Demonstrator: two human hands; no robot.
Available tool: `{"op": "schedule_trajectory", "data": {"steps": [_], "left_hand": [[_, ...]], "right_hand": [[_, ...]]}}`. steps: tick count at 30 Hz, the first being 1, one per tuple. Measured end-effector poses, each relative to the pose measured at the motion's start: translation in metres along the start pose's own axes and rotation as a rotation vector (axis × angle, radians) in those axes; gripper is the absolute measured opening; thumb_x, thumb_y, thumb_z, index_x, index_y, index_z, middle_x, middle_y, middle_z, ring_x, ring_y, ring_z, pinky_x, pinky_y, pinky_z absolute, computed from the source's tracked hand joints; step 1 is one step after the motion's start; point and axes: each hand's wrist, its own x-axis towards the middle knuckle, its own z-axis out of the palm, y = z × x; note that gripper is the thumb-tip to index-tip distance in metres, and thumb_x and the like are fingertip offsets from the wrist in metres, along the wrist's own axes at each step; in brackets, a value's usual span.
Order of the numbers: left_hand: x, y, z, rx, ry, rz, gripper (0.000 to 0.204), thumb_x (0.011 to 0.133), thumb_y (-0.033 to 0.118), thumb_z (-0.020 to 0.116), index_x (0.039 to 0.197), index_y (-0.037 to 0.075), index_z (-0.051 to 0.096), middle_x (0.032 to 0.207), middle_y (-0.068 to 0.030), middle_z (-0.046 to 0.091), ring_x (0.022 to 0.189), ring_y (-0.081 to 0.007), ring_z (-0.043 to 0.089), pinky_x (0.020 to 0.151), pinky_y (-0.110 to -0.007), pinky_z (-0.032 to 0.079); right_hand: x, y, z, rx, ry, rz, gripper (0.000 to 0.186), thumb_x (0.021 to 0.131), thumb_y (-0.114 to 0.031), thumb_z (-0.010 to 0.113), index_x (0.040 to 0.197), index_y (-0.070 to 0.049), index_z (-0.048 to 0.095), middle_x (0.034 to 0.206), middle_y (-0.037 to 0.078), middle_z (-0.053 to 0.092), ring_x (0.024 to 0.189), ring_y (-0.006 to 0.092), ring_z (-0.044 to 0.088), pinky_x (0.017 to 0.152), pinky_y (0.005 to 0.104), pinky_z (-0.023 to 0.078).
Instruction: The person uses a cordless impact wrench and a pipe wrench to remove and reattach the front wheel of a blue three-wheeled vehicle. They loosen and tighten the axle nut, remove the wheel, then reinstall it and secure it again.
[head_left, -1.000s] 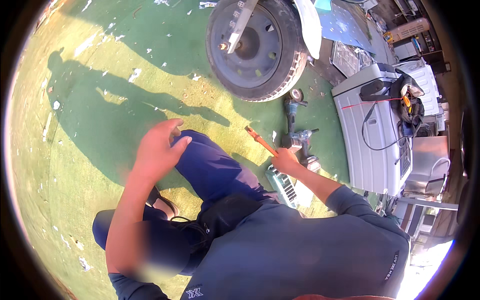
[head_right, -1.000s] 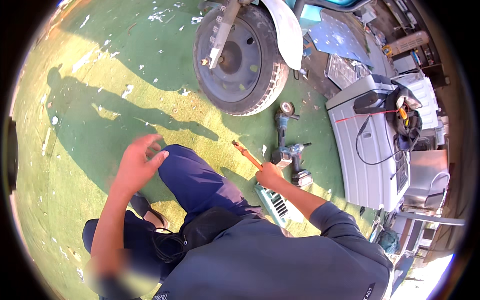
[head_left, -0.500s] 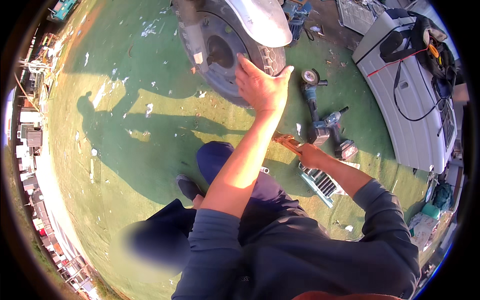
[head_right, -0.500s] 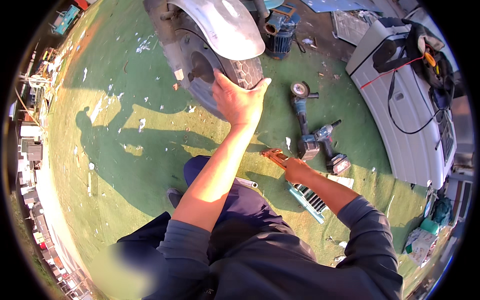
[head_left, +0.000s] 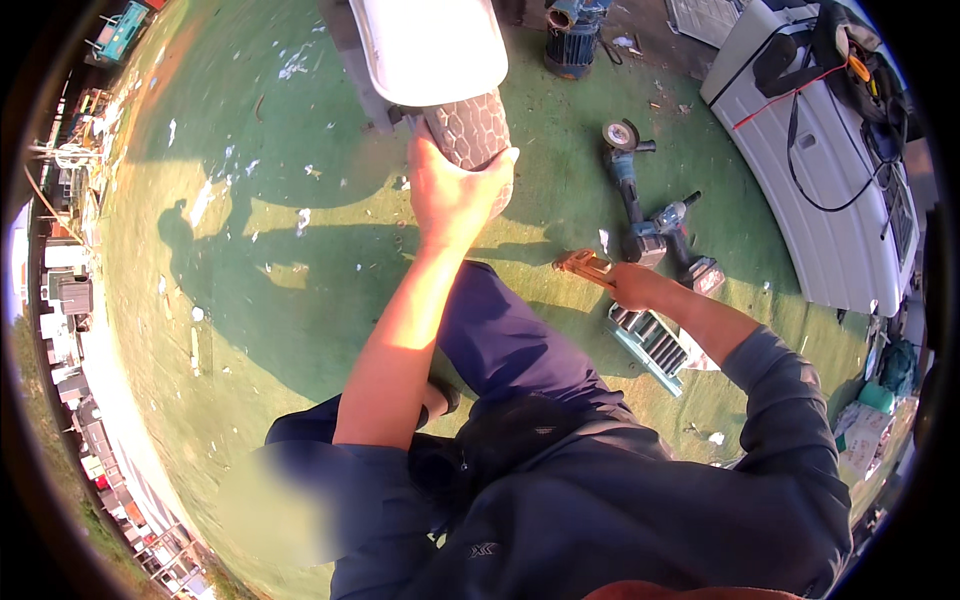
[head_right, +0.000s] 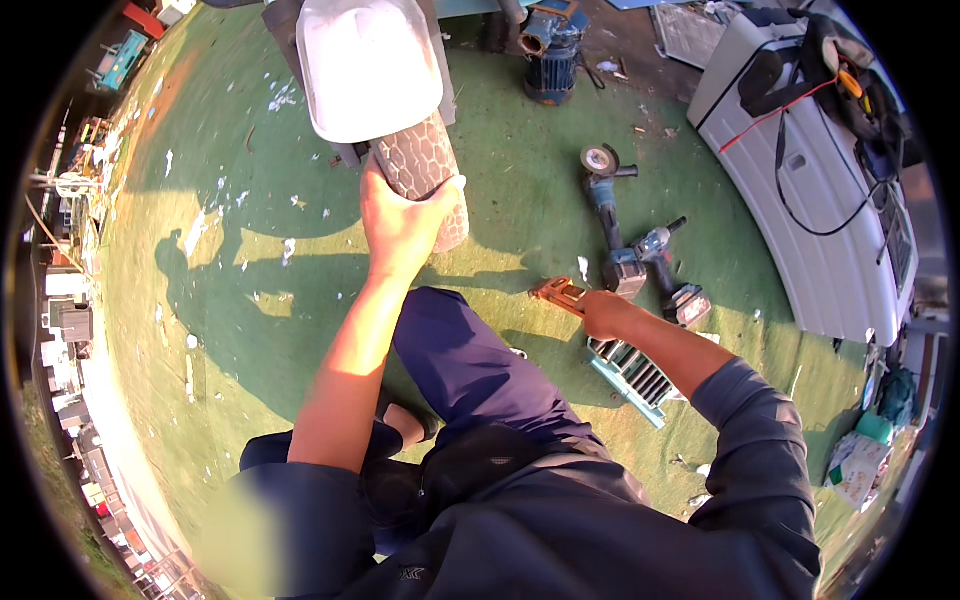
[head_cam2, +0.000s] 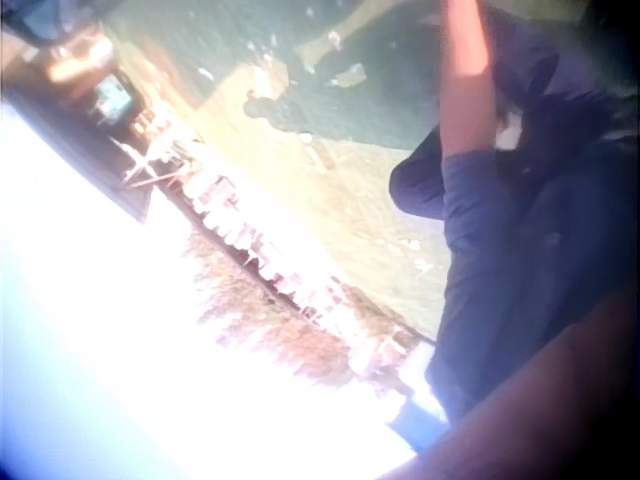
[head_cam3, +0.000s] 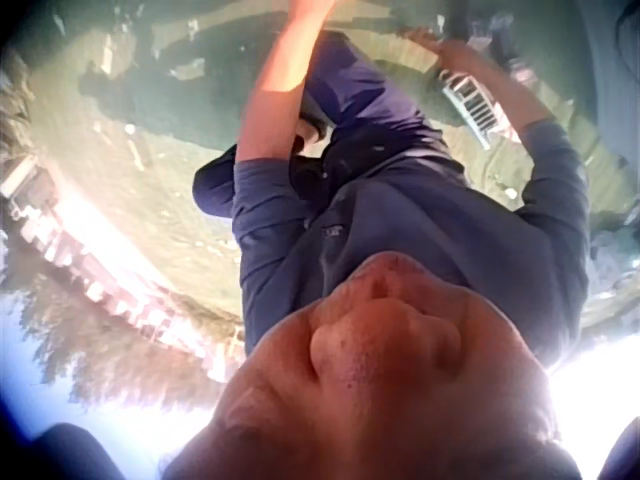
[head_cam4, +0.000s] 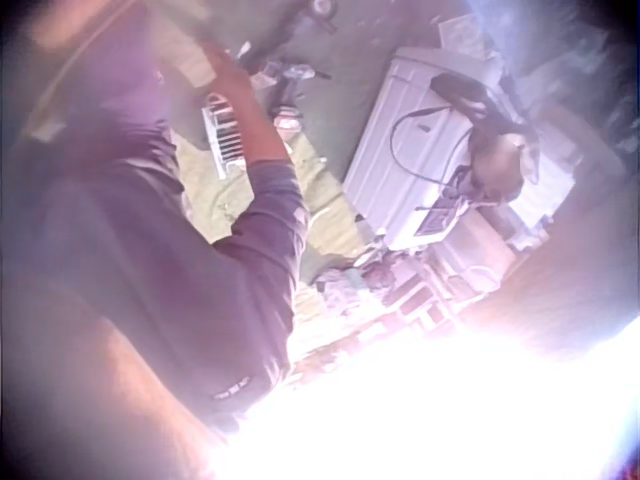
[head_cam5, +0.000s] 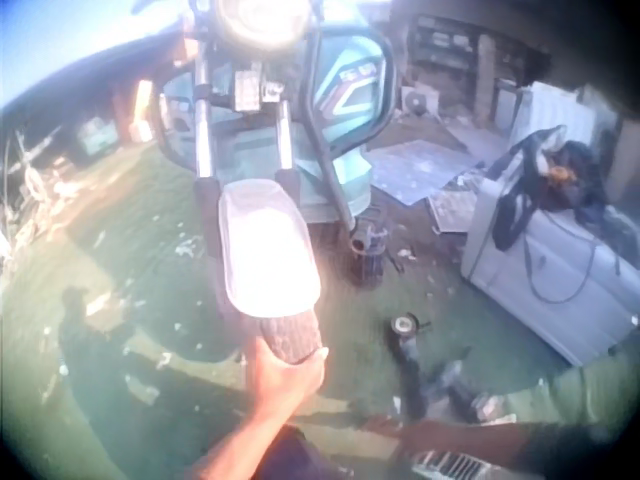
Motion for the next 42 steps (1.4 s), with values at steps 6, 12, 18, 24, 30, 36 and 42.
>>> {"op": "schedule_trajectory", "data": {"steps": [6,12,18,24,30,36,42], "left_hand": [[0.006,-0.03,-0.07,-0.044,-0.063,-0.032,0.075,0.07,0.021,0.087,0.126,-0.007,0.047,0.124,-0.0245,0.06,0.114,-0.0323,0.062,0.099,-0.042,0.048],[0.022,-0.06,-0.094,-0.194,-0.082,0.024,0.073,0.072,0.016,0.088,0.127,-0.007,0.045,0.125,-0.0219,0.058,0.115,-0.0282,0.059,0.101,-0.04,0.047],[0.014,-0.046,-0.088,-0.169,-0.049,-0.021,0.072,0.071,0.016,0.087,0.124,-0.008,0.045,0.122,-0.0214,0.059,0.114,-0.0288,0.061,0.101,-0.04,0.046],[0.025,-0.031,-0.093,-0.172,-0.093,-0.024,0.075,0.07,0.019,0.087,0.124,-0.01,0.044,0.121,-0.0234,0.06,0.113,-0.0299,0.062,0.1,-0.04,0.047],[0.047,-0.039,-0.092,-0.229,-0.087,-0.008,0.078,0.068,0.024,0.088,0.124,-0.01,0.046,0.12,-0.0241,0.064,0.113,-0.0305,0.064,0.098,-0.04,0.049],[0.05,-0.04,-0.104,-0.075,-0.113,0.0,0.077,0.068,0.033,0.087,0.12,-0.006,0.046,0.121,-0.0269,0.062,0.114,-0.0348,0.064,0.099,-0.042,0.049],[0.04,-0.043,-0.11,-0.069,-0.133,-0.016,0.082,0.068,0.034,0.088,0.121,-0.009,0.041,0.113,-0.0271,0.067,0.103,-0.0356,0.069,0.09,-0.041,0.054]], "right_hand": [[0.007,-0.003,-0.002,-0.063,-0.046,0.067,0.017,0.086,-0.013,0.058,0.097,-0.007,0.069,0.086,0.018,0.07,0.081,0.0364,0.07,0.069,0.0472,0.055],[0.015,-0.016,-0.017,-0.032,-0.137,0.142,0.013,0.085,-0.011,0.06,0.095,-0.004,0.067,0.081,0.02,0.068,0.074,0.0332,0.07,0.065,0.0441,0.056],[0.012,-0.047,-0.037,-0.043,-0.189,0.238,0.015,0.088,-0.012,0.06,0.098,-0.006,0.068,0.08,0.018,0.069,0.074,0.0323,0.07,0.059,0.0439,0.056],[0.021,-0.052,-0.043,-0.078,-0.235,0.265,0.018,0.09,-0.014,0.058,0.103,-0.007,0.069,0.086,0.019,0.069,0.077,0.0337,0.07,0.061,0.0452,0.056],[-0.011,-0.011,-0.02,-0.36,-0.228,0.12,0.046,0.081,-0.012,0.061,0.127,-0.014,0.062,0.103,0.018,0.071,0.097,0.0364,0.07,0.079,0.047,0.056],[-0.046,-0.066,-0.052,-0.472,-0.067,0.256,0.034,0.08,-0.011,0.06,0.112,-0.017,0.071,0.098,0.016,0.072,0.094,0.0351,0.07,0.08,0.0463,0.056],[-0.035,-0.081,-0.074,-0.348,0.024,0.312,0.027,0.082,-0.015,0.063,0.103,-0.018,0.078,0.099,0.015,0.073,0.093,0.0344,0.071,0.082,0.0464,0.056]]}}
